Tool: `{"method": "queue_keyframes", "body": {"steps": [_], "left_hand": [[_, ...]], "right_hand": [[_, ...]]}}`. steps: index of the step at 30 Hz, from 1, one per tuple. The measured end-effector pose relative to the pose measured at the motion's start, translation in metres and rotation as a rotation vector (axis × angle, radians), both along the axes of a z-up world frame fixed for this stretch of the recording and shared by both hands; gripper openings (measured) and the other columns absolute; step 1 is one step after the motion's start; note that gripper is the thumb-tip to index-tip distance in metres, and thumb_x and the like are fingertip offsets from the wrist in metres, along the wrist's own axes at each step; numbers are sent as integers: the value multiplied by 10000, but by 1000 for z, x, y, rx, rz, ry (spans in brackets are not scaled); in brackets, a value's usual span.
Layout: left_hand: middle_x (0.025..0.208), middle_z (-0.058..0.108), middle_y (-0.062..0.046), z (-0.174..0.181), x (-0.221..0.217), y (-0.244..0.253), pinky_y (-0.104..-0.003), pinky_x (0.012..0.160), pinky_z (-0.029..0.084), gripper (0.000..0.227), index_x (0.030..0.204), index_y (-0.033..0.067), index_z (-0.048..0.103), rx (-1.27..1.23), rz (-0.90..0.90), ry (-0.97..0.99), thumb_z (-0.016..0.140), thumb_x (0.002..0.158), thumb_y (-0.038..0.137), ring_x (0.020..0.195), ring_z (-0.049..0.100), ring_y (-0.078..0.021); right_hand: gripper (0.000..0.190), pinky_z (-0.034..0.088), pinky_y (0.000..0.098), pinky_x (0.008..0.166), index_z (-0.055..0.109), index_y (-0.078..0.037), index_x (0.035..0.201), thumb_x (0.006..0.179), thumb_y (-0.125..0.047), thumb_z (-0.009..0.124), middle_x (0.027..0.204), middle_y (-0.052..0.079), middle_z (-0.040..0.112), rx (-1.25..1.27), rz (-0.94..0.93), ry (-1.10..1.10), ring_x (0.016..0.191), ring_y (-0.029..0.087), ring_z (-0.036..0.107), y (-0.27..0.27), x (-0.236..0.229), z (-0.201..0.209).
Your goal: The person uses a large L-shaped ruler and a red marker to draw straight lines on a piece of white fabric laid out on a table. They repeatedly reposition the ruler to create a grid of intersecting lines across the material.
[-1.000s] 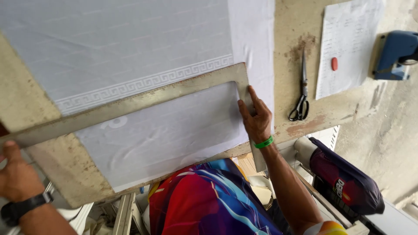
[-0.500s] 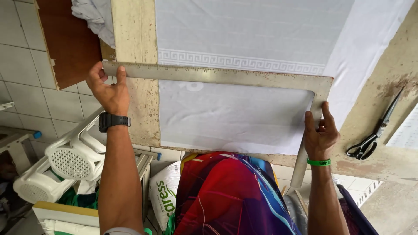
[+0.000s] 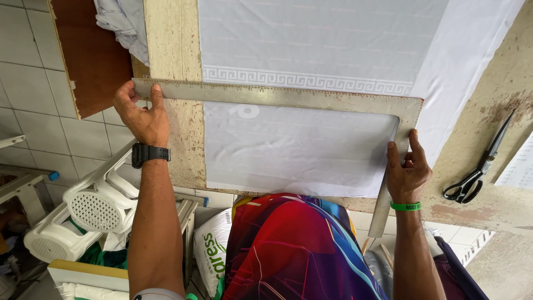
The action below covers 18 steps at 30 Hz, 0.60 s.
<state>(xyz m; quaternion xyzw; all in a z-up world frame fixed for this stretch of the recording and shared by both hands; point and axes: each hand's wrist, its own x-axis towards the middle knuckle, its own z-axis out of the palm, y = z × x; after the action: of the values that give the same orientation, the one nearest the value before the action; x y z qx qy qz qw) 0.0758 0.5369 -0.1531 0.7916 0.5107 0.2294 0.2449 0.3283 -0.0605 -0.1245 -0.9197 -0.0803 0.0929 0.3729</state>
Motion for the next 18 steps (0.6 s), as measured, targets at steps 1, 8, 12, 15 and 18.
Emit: {"method": "queue_keyframes", "body": {"steps": [1, 8, 12, 15, 18], "left_hand": [[1210, 559, -143, -1, 1, 0, -508, 780, 627, 509, 1404, 108, 610, 14, -13, 7, 969, 1054, 194, 1103, 638, -358], [1181, 572, -163, -4, 1, 1, -525, 823, 608, 520, 1391, 80, 632, 113, -75, 8, 987, 1033, 208, 1087, 641, -395], [1268, 550, -253, 20, 11, -14, -666, 920, 564, 736, 1434, -17, 624, 188, -165, 156, 1054, 985, 377, 1174, 594, -510], [1340, 512, -373, 43, 25, -31, -759, 971, 529, 1070, 1496, -145, 540, 164, -255, 250, 1139, 890, 501, 1226, 563, -610], [1483, 480, -455, 46, 27, -30, -743, 1105, 405, 1230, 1539, -229, 479, 66, -285, 345, 1119, 844, 559, 1372, 476, -631]], "right_hand": [[539, 522, 412, 527, 648, 98, 1610, 1177, -140, 862, 778, 288, 656, 3, -2, 1, 622, 317, 656, 0, 0, 0], [543, 539, 408, 522, 635, 89, 1615, 1168, -123, 858, 784, 278, 654, 9, -13, 18, 615, 319, 669, 2, 0, 3], [548, 585, 429, 585, 634, 78, 1614, 1159, -121, 864, 884, 330, 700, 23, -31, 30, 736, 373, 730, 6, -1, 6], [558, 601, 447, 620, 624, 49, 1627, 1151, -124, 857, 902, 317, 708, 21, -55, 56, 782, 394, 749, 10, -1, 11], [597, 492, 367, 611, 625, -17, 1631, 1111, -228, 826, 857, 129, 574, -52, -115, 131, 726, 248, 534, 32, 4, 38]]}}
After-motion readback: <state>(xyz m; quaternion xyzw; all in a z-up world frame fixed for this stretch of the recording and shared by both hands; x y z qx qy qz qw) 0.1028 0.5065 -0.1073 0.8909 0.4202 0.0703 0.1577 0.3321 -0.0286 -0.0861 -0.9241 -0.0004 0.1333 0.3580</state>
